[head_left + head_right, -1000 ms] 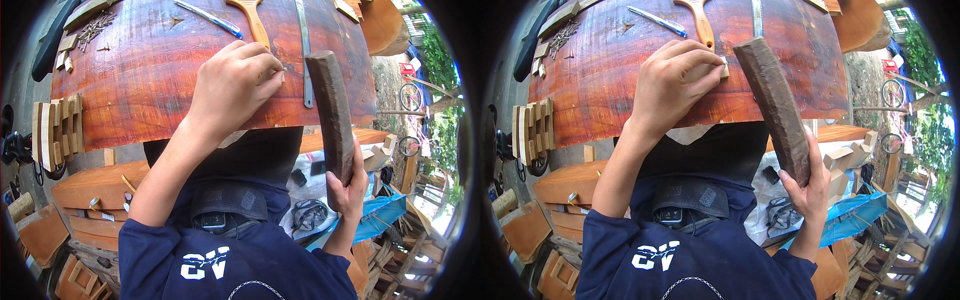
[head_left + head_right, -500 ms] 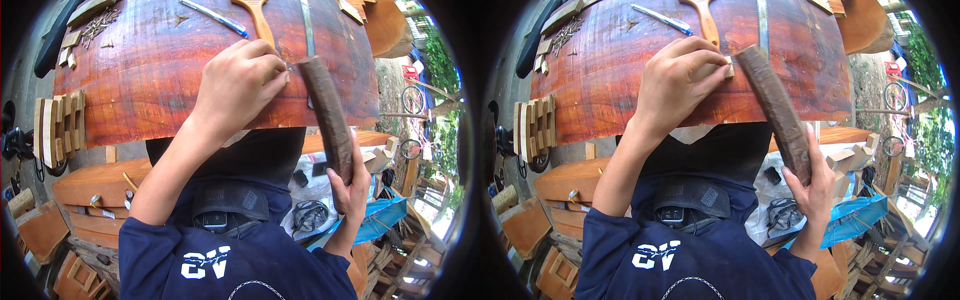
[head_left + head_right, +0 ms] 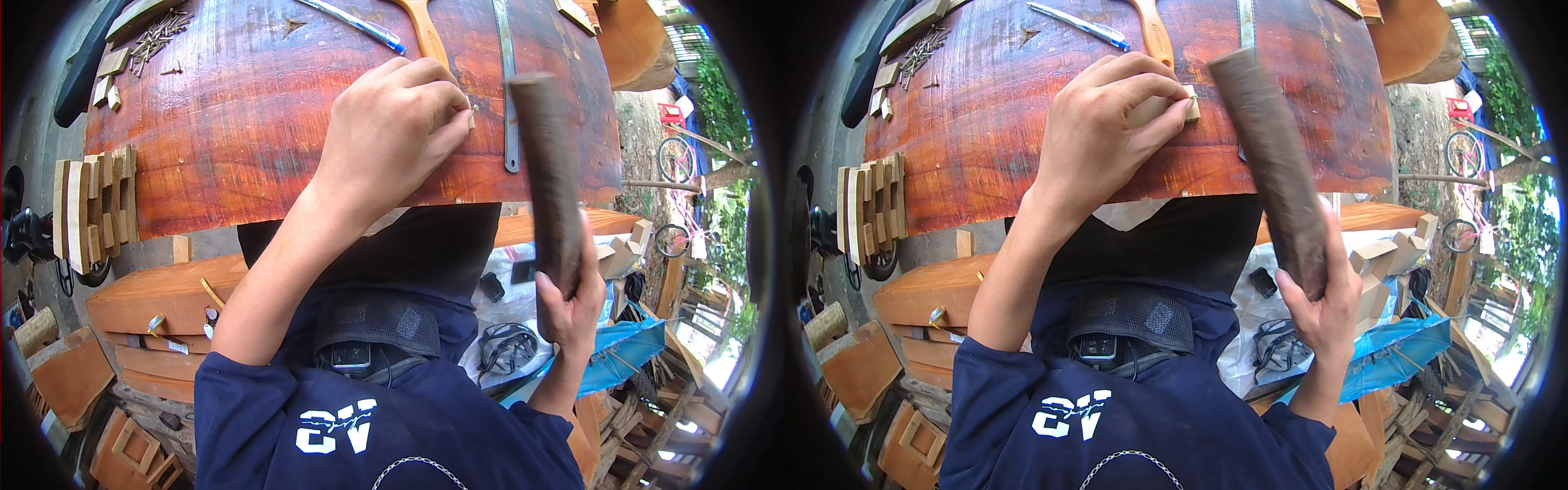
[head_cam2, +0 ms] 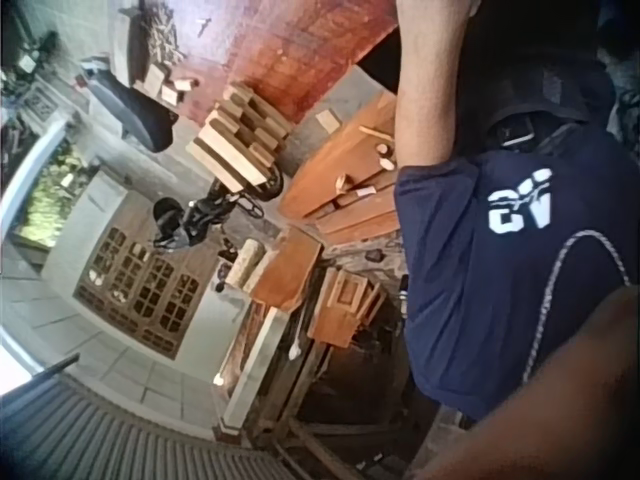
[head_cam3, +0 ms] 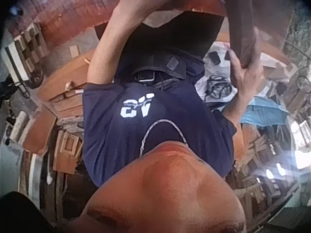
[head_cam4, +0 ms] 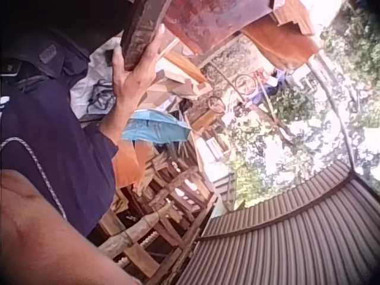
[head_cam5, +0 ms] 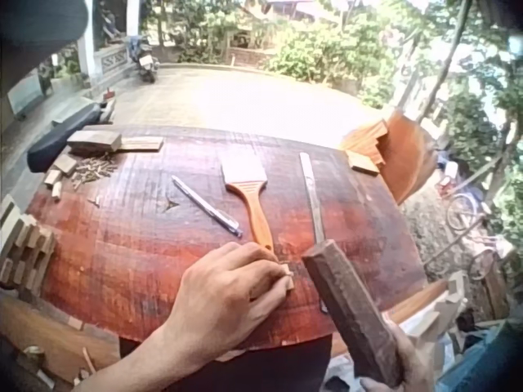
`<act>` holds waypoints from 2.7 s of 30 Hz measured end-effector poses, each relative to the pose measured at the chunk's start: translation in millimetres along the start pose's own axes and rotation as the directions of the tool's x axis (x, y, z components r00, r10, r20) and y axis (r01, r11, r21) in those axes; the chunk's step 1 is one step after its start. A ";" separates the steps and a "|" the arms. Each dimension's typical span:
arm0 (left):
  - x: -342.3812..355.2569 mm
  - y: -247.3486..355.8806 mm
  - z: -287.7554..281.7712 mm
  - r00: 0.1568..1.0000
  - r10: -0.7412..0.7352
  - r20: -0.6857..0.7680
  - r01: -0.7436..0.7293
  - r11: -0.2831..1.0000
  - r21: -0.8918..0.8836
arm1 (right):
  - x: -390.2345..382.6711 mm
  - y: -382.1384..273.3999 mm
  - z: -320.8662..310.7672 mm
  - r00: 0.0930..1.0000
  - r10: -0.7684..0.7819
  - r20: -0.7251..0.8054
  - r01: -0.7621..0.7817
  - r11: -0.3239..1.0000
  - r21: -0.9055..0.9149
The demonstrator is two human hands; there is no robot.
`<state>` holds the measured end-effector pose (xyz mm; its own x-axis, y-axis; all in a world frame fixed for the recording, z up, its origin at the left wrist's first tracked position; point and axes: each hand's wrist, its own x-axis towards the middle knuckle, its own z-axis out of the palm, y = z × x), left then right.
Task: Saw a small wooden block and mark it with a pen.
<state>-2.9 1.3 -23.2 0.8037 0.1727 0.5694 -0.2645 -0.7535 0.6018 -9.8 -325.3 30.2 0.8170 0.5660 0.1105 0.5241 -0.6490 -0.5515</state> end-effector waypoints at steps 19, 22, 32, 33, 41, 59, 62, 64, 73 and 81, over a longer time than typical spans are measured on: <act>-0.1 -0.8 0.6 1.000 0.019 -0.014 -0.020 1.000 -0.017 | 1.5 -15.9 7.1 0.992 0.123 0.023 -0.124 0.986 0.110; -0.3 -2.4 0.2 1.000 0.009 -0.016 -0.009 1.000 0.019 | 12.4 -22.1 5.5 0.981 0.144 0.133 -0.139 0.989 -0.042; -4.1 3.2 -16.1 1.000 -0.020 0.010 0.020 0.998 0.057 | 4.3 -17.8 5.9 0.994 0.107 0.026 -0.108 0.994 0.035; -6.6 2.0 -18.6 1.000 -0.003 0.016 0.001 0.996 0.090 | 0.6 -13.8 7.5 0.990 0.135 0.053 -0.135 0.991 0.009; -12.8 -3.3 -17.6 0.997 -0.069 0.033 0.067 0.997 0.037 | -16.7 -2.8 13.2 0.993 0.108 -0.053 -0.094 0.970 0.226; -13.5 -0.4 -17.0 0.998 -0.058 0.013 0.057 0.998 0.040 | -16.1 -13.2 26.9 0.977 0.122 -0.177 -0.026 0.883 0.469; -15.3 -5.4 -16.1 0.999 -0.054 0.007 0.053 0.997 0.051 | 5.7 -27.8 16.1 0.993 0.056 0.103 -0.056 0.998 0.001; -14.5 -7.2 -16.7 0.999 -0.053 0.003 0.053 0.997 0.053 | 10.1 -28.4 14.6 0.985 0.100 0.140 -0.112 0.991 0.076; -14.3 -5.5 -15.0 0.999 -0.047 -0.002 0.047 0.997 0.056 | 20.5 -33.3 14.1 0.977 0.151 0.152 -0.166 0.982 0.086; -15.4 -5.0 -14.3 0.999 -0.052 -0.017 0.053 0.997 0.059 | 18.9 -37.9 16.5 0.983 0.124 0.136 -0.132 0.990 0.050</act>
<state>-21.5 11.5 -26.9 0.8070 0.2224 0.5471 -0.1901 -0.7793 0.5972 -18.2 -281.5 39.5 0.8354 0.5450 -0.0721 0.3994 -0.6918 -0.6015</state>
